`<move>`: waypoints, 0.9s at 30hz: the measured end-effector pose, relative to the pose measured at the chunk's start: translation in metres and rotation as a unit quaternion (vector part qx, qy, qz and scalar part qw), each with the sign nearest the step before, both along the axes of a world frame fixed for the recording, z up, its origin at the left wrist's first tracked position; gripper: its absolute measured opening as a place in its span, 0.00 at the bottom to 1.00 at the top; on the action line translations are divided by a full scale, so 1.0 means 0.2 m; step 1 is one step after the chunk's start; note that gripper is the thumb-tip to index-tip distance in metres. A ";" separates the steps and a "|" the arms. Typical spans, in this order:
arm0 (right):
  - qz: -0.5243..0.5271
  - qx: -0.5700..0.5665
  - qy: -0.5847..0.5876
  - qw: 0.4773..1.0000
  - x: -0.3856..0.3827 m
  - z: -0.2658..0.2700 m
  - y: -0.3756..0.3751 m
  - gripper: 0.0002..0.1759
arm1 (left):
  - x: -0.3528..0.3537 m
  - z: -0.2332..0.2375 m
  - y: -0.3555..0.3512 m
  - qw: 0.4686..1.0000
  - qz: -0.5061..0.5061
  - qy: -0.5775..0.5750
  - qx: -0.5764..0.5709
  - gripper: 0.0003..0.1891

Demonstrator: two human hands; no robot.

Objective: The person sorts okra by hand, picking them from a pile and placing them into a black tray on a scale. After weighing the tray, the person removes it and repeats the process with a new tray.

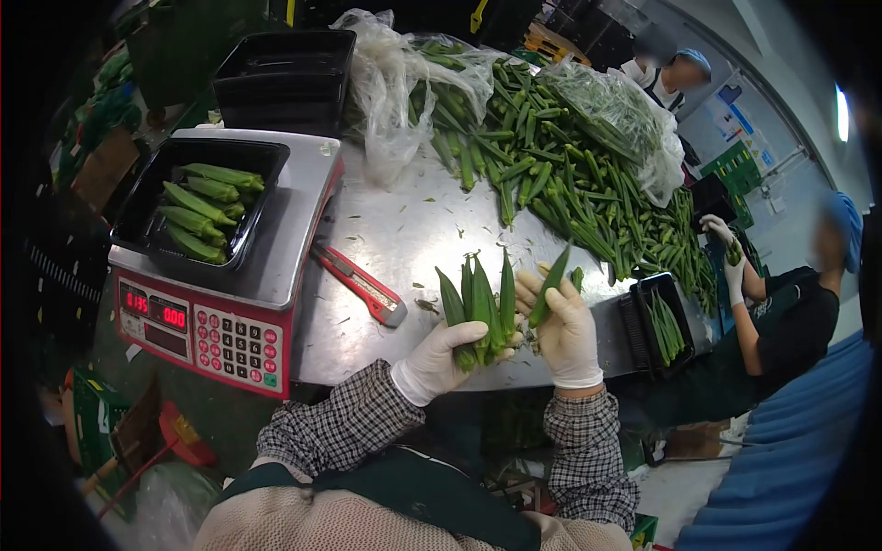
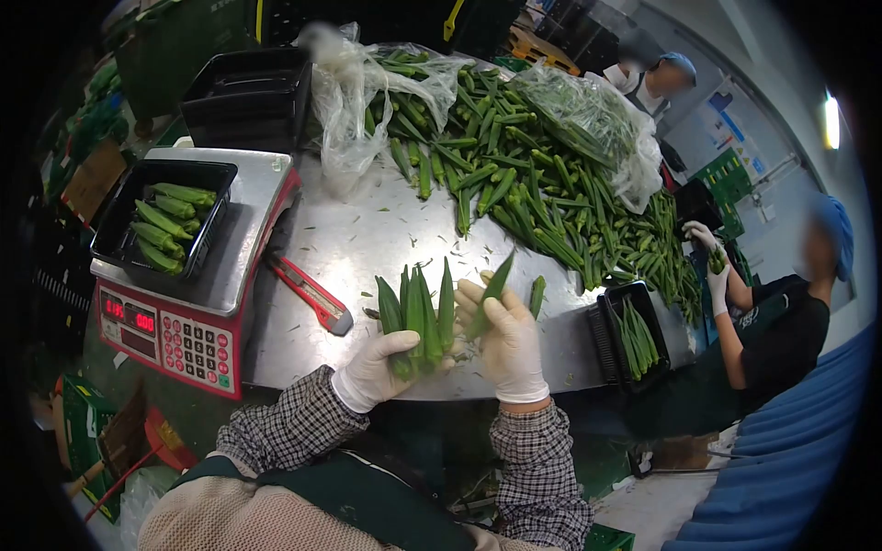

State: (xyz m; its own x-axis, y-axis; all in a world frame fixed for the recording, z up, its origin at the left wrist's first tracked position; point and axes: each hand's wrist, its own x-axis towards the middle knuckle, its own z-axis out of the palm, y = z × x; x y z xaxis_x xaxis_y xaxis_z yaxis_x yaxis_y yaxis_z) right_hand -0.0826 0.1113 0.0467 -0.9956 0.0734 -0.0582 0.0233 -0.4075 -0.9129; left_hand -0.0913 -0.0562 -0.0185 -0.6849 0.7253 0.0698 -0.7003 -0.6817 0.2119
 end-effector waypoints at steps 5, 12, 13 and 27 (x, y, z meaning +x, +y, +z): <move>-0.032 0.075 0.007 0.997 0.01 0.03 0.10 0.22 | 0.00 -0.02 0.00 0.999 -0.009 -0.004 0.048 0.25; -0.085 0.358 -0.070 0.927 0.32 0.10 0.32 0.19 | 0.00 0.01 -0.01 0.998 0.021 0.055 0.020 0.22; -0.119 0.379 -0.092 0.913 0.36 0.08 0.35 0.18 | 0.02 0.01 -0.01 0.999 0.023 0.045 0.007 0.21; -0.052 0.766 0.092 0.635 0.66 -0.17 0.79 0.20 | 0.16 0.17 -0.31 0.965 0.160 0.181 -0.098 0.19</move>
State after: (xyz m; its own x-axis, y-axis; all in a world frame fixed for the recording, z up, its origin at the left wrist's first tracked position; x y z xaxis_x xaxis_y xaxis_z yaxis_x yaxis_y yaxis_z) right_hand 0.0496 0.2692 0.0136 -0.9606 -0.0304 0.2763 -0.0952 0.9699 -0.2243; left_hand -0.0594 -0.1176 0.0146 -0.8326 0.5042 0.2293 -0.3167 -0.7730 0.5497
